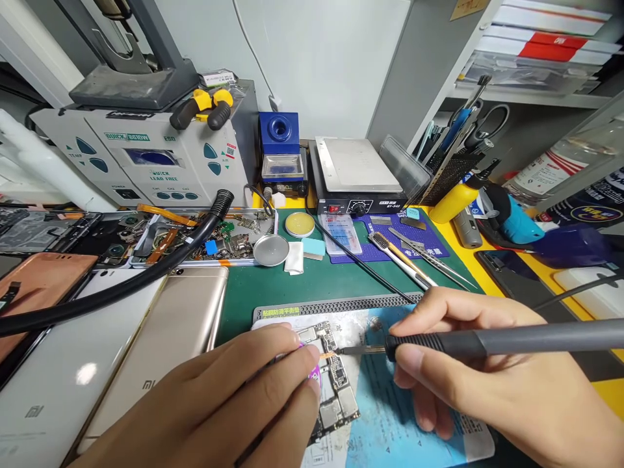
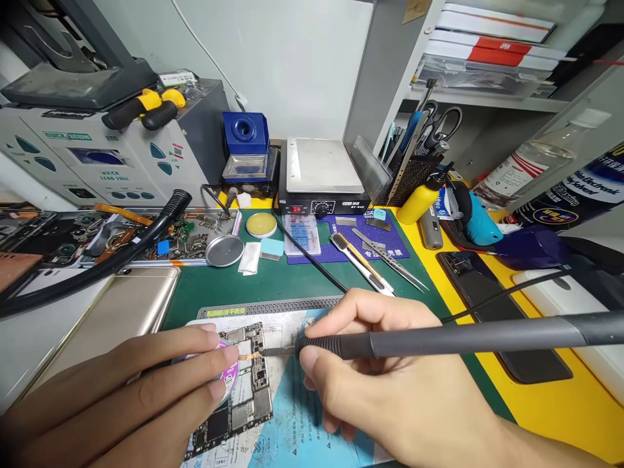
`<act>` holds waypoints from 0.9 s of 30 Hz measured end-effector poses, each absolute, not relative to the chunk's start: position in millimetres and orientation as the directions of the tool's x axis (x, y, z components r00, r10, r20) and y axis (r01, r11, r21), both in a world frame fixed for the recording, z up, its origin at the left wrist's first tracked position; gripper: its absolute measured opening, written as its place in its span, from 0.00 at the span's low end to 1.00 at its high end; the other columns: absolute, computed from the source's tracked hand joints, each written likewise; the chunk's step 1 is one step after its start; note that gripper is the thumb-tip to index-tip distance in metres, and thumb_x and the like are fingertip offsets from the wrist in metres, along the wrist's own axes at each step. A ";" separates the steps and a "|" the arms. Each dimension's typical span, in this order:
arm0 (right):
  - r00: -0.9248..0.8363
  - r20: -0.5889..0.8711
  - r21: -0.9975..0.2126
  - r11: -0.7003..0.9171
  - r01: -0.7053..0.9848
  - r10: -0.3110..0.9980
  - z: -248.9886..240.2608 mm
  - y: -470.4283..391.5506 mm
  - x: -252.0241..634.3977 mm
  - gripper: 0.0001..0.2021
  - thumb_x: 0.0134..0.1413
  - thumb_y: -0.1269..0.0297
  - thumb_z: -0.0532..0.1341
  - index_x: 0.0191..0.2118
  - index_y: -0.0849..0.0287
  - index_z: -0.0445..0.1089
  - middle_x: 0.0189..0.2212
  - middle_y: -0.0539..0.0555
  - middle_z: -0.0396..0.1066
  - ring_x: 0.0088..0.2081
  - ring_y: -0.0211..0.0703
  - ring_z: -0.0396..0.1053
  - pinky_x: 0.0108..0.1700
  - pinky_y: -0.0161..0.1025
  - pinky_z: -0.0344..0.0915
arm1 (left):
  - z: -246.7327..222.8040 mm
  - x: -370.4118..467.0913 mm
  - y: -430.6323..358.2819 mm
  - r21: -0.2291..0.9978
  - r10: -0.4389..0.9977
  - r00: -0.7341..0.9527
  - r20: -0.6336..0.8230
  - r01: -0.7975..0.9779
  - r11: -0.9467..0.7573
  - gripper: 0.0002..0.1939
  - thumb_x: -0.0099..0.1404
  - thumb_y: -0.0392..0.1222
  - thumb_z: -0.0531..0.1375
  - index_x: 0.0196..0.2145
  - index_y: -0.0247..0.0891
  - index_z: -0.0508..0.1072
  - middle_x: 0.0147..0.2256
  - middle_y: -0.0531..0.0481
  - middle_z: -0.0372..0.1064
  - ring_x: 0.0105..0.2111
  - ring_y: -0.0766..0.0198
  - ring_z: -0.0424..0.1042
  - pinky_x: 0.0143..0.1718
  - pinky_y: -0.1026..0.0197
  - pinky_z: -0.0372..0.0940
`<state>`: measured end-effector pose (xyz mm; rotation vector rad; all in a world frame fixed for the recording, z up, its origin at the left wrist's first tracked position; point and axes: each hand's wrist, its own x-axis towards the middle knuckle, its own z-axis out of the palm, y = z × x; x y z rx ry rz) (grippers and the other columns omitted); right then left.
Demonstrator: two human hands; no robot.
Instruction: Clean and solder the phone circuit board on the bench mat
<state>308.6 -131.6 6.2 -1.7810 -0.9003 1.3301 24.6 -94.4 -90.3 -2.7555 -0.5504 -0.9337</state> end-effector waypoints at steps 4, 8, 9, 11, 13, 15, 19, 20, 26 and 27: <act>0.203 -0.386 -0.875 -0.427 0.230 0.900 2.6 -131.3 312.1 0.11 0.48 0.58 0.77 0.29 0.55 0.77 0.16 0.50 0.77 0.18 0.36 0.70 0.21 0.28 0.65 | -92.7 26.7 -93.4 -0.043 0.278 0.720 0.636 0.393 -0.919 0.15 0.79 0.44 0.62 0.57 0.43 0.83 0.69 0.48 0.75 0.65 0.44 0.80 0.73 0.44 0.75; 0.132 -0.221 -0.890 -0.255 0.379 0.966 -7.3 -131.5 319.6 0.07 0.53 0.61 0.74 0.29 0.53 0.77 0.17 0.48 0.77 0.16 0.39 0.72 0.19 0.31 0.68 | -91.7 24.7 -92.4 -0.016 0.295 0.718 0.630 0.392 -0.920 0.17 0.77 0.41 0.61 0.58 0.43 0.83 0.69 0.48 0.75 0.65 0.44 0.80 0.72 0.42 0.76; 0.115 -0.170 -0.887 -0.203 0.415 0.979 -9.8 -132.3 320.0 0.07 0.54 0.61 0.73 0.29 0.52 0.77 0.17 0.47 0.77 0.15 0.39 0.71 0.19 0.32 0.68 | -91.2 23.7 -92.1 -0.009 0.299 0.721 0.625 0.391 -0.921 0.17 0.77 0.41 0.61 0.59 0.43 0.83 0.68 0.48 0.76 0.65 0.43 0.80 0.71 0.42 0.77; 0.134 -0.079 -0.874 -0.133 0.467 0.988 -13.3 -134.8 317.5 0.08 0.56 0.60 0.71 0.28 0.51 0.76 0.16 0.45 0.76 0.14 0.37 0.68 0.18 0.32 0.67 | -91.0 22.0 -91.5 -0.016 0.291 0.733 0.615 0.380 -0.925 0.18 0.75 0.41 0.64 0.60 0.44 0.82 0.67 0.48 0.77 0.64 0.42 0.80 0.69 0.40 0.79; 0.216 -0.024 -0.863 -0.129 0.489 0.976 -14.4 -137.9 311.9 0.09 0.55 0.59 0.70 0.26 0.50 0.75 0.16 0.44 0.74 0.13 0.36 0.67 0.17 0.32 0.65 | -92.1 22.0 -91.2 -0.032 0.273 0.741 0.614 0.369 -0.929 0.19 0.73 0.42 0.66 0.60 0.44 0.82 0.66 0.48 0.78 0.63 0.42 0.80 0.68 0.41 0.80; 0.283 -0.011 -0.861 -0.153 0.484 0.959 -13.8 -140.5 306.1 0.09 0.53 0.58 0.68 0.25 0.50 0.74 0.15 0.43 0.73 0.13 0.36 0.66 0.16 0.32 0.63 | -93.1 23.9 -91.0 -0.029 0.276 0.732 0.623 0.374 -0.927 0.18 0.71 0.42 0.68 0.58 0.45 0.83 0.64 0.48 0.79 0.62 0.43 0.81 0.68 0.43 0.80; 0.289 0.037 -0.850 -0.122 0.513 0.957 -13.6 -142.3 303.0 0.08 0.51 0.58 0.68 0.24 0.49 0.74 0.15 0.42 0.71 0.14 0.35 0.64 0.16 0.33 0.60 | -86.3 29.4 -88.8 0.004 0.284 0.743 0.606 0.354 -0.935 0.16 0.72 0.43 0.68 0.56 0.42 0.82 0.65 0.46 0.77 0.65 0.43 0.78 0.70 0.44 0.78; 0.285 0.071 -0.837 -0.098 0.538 0.956 -14.3 -142.3 303.7 0.08 0.51 0.59 0.68 0.24 0.48 0.74 0.15 0.42 0.71 0.15 0.35 0.64 0.17 0.33 0.61 | -82.3 30.3 -87.8 0.025 0.300 0.756 0.582 0.352 -0.936 0.16 0.72 0.42 0.68 0.56 0.42 0.81 0.66 0.46 0.76 0.67 0.43 0.77 0.71 0.43 0.77; 0.256 0.192 -0.812 0.008 0.583 0.947 -20.9 -145.3 305.1 0.07 0.54 0.62 0.67 0.26 0.46 0.74 0.16 0.42 0.73 0.15 0.38 0.68 0.15 0.36 0.57 | -63.5 33.6 -84.5 0.189 0.459 0.723 0.517 0.426 -0.885 0.17 0.72 0.48 0.70 0.56 0.43 0.77 0.67 0.44 0.73 0.69 0.44 0.74 0.71 0.41 0.75; 0.249 0.205 -0.813 0.023 0.581 0.947 -21.6 -145.9 304.8 0.07 0.54 0.63 0.67 0.26 0.47 0.74 0.16 0.42 0.73 0.15 0.39 0.69 0.15 0.36 0.57 | -63.6 34.6 -84.8 0.209 0.469 0.714 0.520 0.426 -0.880 0.18 0.73 0.47 0.70 0.56 0.43 0.76 0.67 0.44 0.73 0.69 0.45 0.73 0.72 0.41 0.73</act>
